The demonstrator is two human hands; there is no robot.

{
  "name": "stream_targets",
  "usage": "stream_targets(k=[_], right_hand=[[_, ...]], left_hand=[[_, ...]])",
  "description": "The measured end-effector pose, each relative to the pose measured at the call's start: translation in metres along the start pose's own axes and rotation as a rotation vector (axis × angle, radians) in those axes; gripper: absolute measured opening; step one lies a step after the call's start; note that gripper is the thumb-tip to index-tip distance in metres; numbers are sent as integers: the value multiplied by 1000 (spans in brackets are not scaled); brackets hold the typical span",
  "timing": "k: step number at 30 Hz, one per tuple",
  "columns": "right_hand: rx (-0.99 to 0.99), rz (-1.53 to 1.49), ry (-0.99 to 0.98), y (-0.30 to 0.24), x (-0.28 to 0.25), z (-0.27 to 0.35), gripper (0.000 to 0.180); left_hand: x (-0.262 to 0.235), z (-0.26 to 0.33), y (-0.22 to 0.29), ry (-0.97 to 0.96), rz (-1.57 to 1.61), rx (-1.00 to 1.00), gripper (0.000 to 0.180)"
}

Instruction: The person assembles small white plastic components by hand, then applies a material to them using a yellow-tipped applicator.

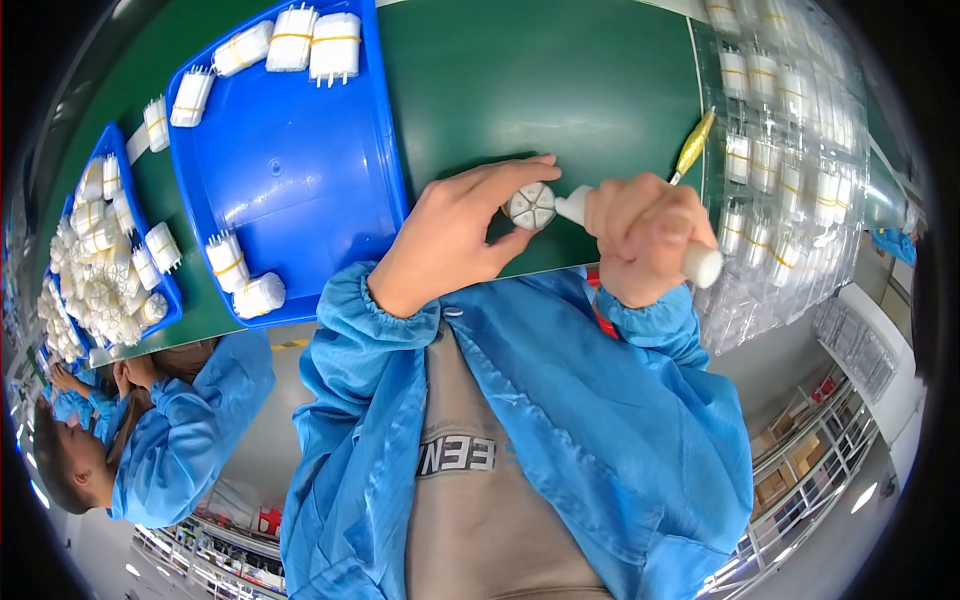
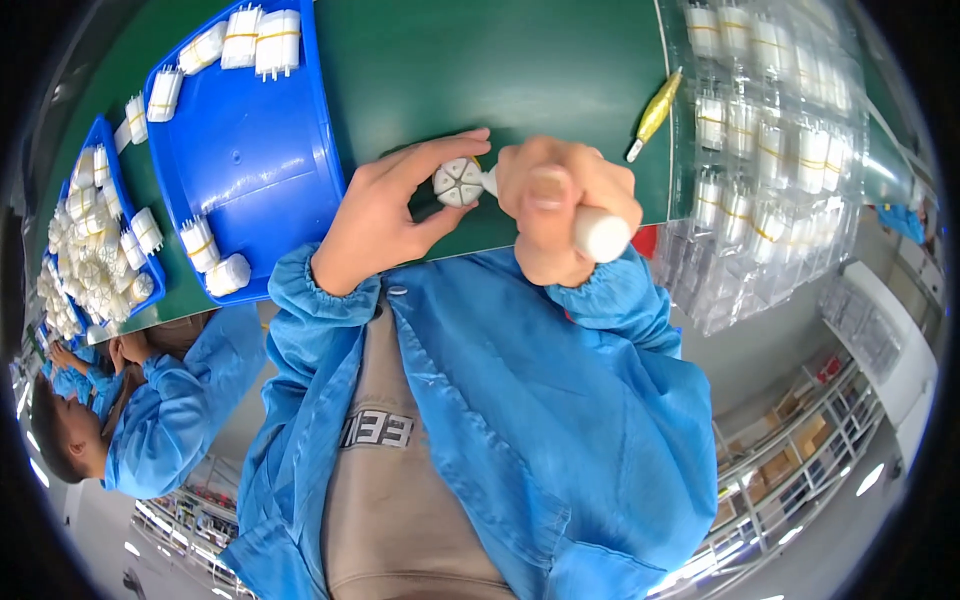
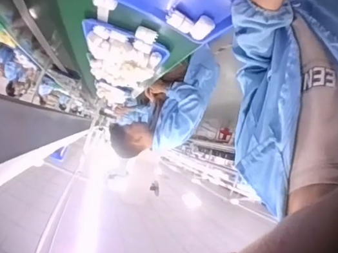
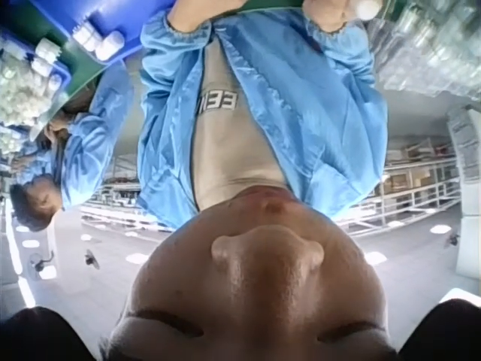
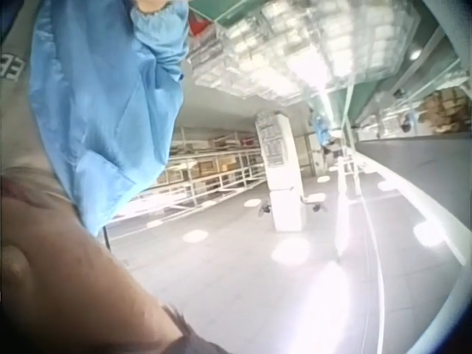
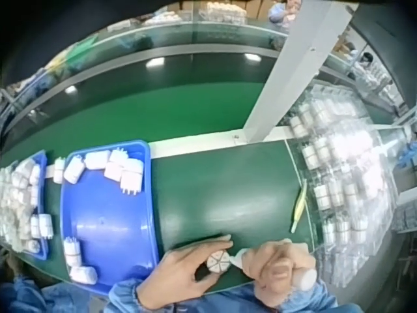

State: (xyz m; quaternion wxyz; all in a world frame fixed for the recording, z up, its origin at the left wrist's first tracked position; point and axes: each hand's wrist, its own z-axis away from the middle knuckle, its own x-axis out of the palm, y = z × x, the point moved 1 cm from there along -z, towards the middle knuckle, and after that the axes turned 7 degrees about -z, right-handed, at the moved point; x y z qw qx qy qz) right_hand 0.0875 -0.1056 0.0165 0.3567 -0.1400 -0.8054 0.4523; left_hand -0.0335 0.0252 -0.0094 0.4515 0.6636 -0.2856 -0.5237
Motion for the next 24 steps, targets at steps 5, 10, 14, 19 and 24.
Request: stream_targets(k=[5, 10, 14, 19, 24], right_hand=[[-38, 100, -141, 5, 0, 1, 39], [-80, 113, -79, 13, 9, 10, 37], [-80, -116, 63, 19, 9, 12, 35], [-53, -186, -79, 15, 4, 1, 32], [21, -14, -189, 15, 6, -1, 35]], left_hand=[[-1, 4, -2, -32, 37, -6, 57], [0, 2, 0, 22, -16, 65, 62], [-6, 3, 1, 117, -262, 25, 63], [-10, 12, -8, 51, -172, 82, 58], [-12, 11, -6, -1, -184, 104, 58]])
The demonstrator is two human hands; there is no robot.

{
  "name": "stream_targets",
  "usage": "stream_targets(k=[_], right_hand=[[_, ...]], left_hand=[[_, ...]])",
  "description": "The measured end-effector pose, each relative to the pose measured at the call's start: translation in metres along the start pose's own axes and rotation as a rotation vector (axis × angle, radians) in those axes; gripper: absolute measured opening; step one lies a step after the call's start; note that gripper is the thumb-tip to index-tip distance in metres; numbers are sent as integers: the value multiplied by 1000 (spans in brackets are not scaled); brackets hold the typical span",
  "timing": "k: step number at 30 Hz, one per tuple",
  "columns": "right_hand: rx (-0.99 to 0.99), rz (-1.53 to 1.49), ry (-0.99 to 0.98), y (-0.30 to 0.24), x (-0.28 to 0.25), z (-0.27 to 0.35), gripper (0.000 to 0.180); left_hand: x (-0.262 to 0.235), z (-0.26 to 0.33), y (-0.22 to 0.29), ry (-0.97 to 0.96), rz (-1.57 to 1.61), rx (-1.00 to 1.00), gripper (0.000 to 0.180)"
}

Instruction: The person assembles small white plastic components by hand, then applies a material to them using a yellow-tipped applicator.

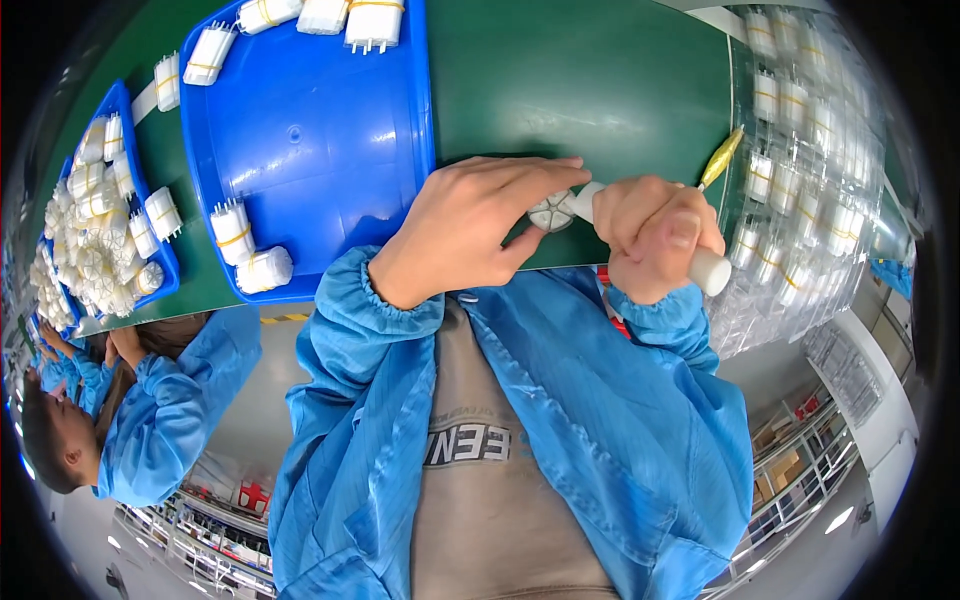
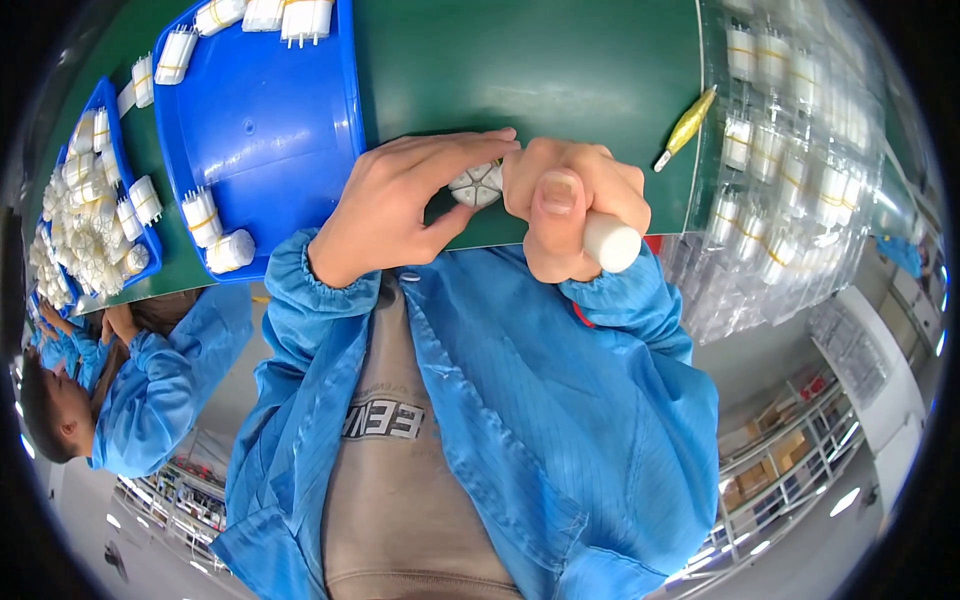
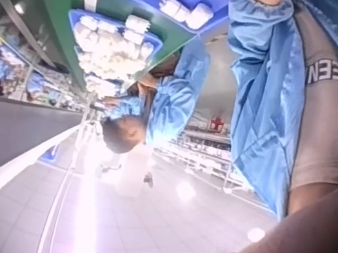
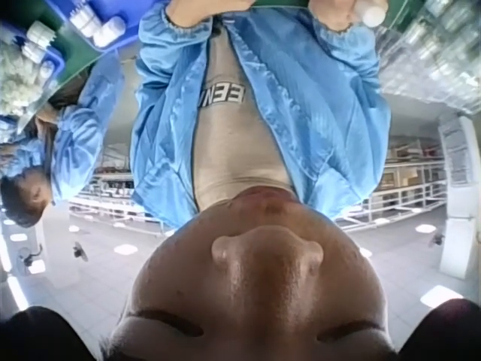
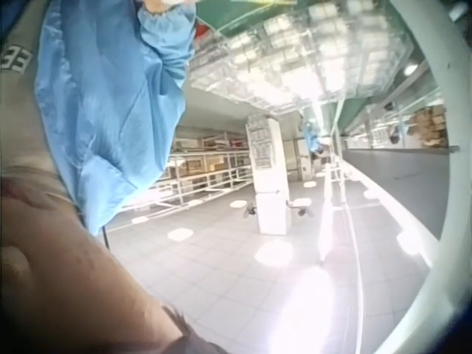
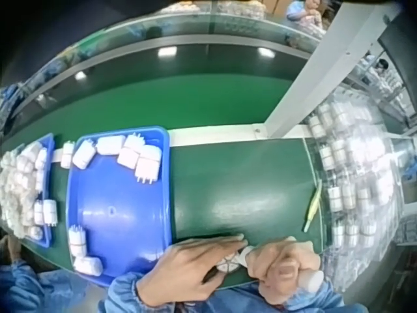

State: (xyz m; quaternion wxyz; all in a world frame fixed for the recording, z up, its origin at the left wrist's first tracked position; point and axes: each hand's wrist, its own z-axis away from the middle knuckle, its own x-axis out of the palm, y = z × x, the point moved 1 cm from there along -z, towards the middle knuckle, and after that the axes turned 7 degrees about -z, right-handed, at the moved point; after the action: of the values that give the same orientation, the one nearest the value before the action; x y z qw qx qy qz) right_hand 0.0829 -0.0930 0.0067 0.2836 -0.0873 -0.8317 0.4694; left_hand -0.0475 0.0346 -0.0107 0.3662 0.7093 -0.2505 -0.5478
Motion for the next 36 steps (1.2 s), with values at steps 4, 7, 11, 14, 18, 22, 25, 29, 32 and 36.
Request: stream_targets(k=[4, 7, 11, 14, 18, 22, 25, 29, 32, 36], right_hand=[[-44, 147, 14, 2, 10, 5, 36], [-53, 29, 82, 5, 9, 4, 34], [66, -289, 130, -4, -9, 5, 27], [-78, -301, 158, 10, 2, 6, 28], [33, 116, -27, -1, 6, -5, 39], [-9, 316, -39, 0, 8, 1, 39], [-32, 212, -38, 1, 7, 2, 35], [150, -207, 102, -5, 2, 1, 27], [105, -162, -1, 1, 10, -2, 29], [-49, -50, -67, 8, 11, 0, 30]], left_hand=[[3, -3, 2, 41, -30, 37, 58], [3, -6, 8, 229, -139, -14, 57], [3, 3, -1, 149, -149, -43, 56], [6, 3, -1, 125, -77, 34, 57], [4, 4, -2, 72, -55, 25, 59], [1, -4, 8, 193, -124, 11, 57], [-3, 5, 6, 161, -217, -73, 55], [-1, 15, -6, 116, -161, 10, 55], [-5, 12, -2, 106, -139, 5, 58], [-7, 12, -3, 100, -112, -2, 63]])
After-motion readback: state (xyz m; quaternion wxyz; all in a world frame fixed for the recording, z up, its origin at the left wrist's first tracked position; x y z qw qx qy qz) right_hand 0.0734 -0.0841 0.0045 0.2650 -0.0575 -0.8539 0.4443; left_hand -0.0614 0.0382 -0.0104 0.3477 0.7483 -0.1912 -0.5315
